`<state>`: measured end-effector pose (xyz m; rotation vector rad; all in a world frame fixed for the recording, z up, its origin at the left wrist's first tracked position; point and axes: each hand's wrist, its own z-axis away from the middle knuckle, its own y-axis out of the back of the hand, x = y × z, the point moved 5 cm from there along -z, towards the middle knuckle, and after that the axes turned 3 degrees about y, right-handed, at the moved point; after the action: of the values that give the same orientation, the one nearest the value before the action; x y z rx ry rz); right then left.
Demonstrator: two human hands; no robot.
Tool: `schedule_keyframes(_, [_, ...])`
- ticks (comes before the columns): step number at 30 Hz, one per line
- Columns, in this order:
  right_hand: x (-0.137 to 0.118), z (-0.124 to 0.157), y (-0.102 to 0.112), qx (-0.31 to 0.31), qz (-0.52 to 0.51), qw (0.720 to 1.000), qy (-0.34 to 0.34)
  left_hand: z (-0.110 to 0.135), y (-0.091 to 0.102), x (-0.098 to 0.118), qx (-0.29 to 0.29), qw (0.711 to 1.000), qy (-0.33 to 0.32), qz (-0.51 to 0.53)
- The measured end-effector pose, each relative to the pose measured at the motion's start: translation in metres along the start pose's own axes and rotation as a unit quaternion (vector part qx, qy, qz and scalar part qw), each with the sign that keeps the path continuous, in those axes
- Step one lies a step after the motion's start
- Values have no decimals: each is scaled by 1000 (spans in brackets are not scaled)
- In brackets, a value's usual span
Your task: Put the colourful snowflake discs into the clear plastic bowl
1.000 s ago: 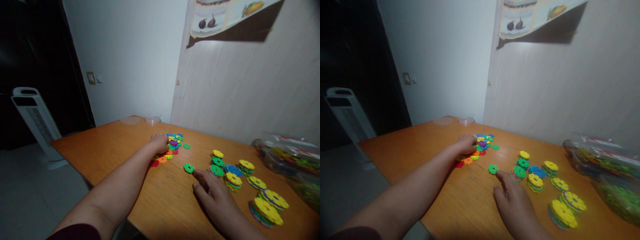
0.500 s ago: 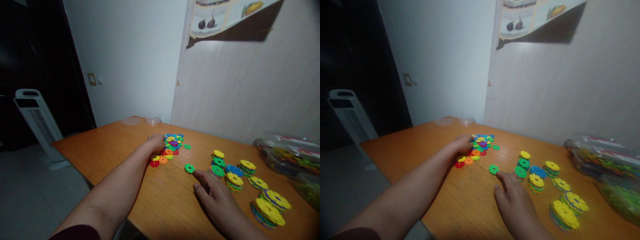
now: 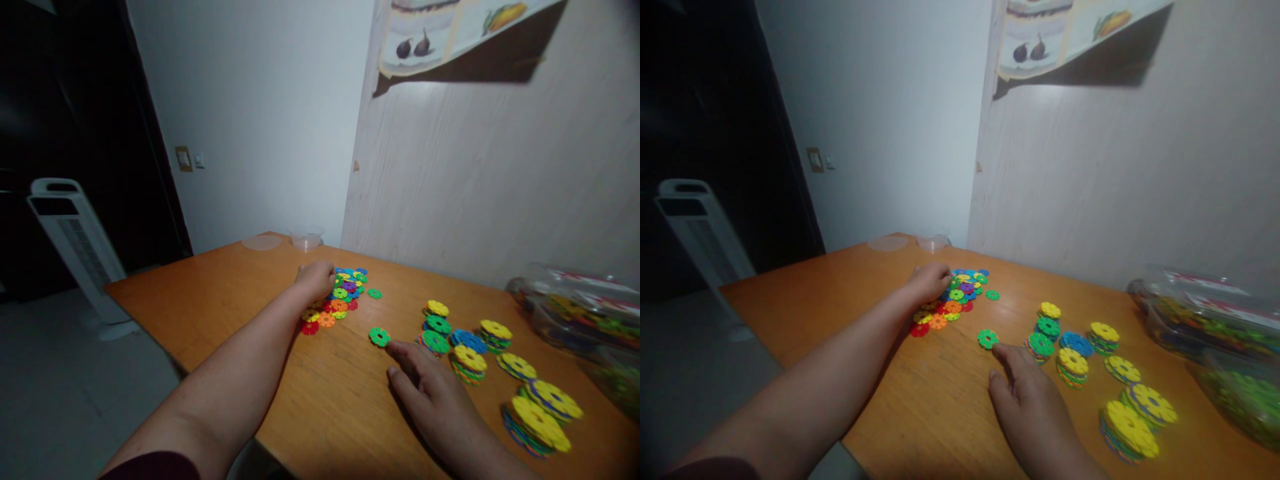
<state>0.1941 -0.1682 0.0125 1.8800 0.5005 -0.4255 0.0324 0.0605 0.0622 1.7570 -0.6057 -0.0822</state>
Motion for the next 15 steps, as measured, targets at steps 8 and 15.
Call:
schedule_keyframes(8, [-2, 0, 2, 7, -11, 1000, -8, 23, -5, 46, -179, 924, -42, 336])
schedule_keyframes(15, [0, -1, 2, 14, -9, 1000, 1, 51, -18, 74, -307, 889, -64, 333])
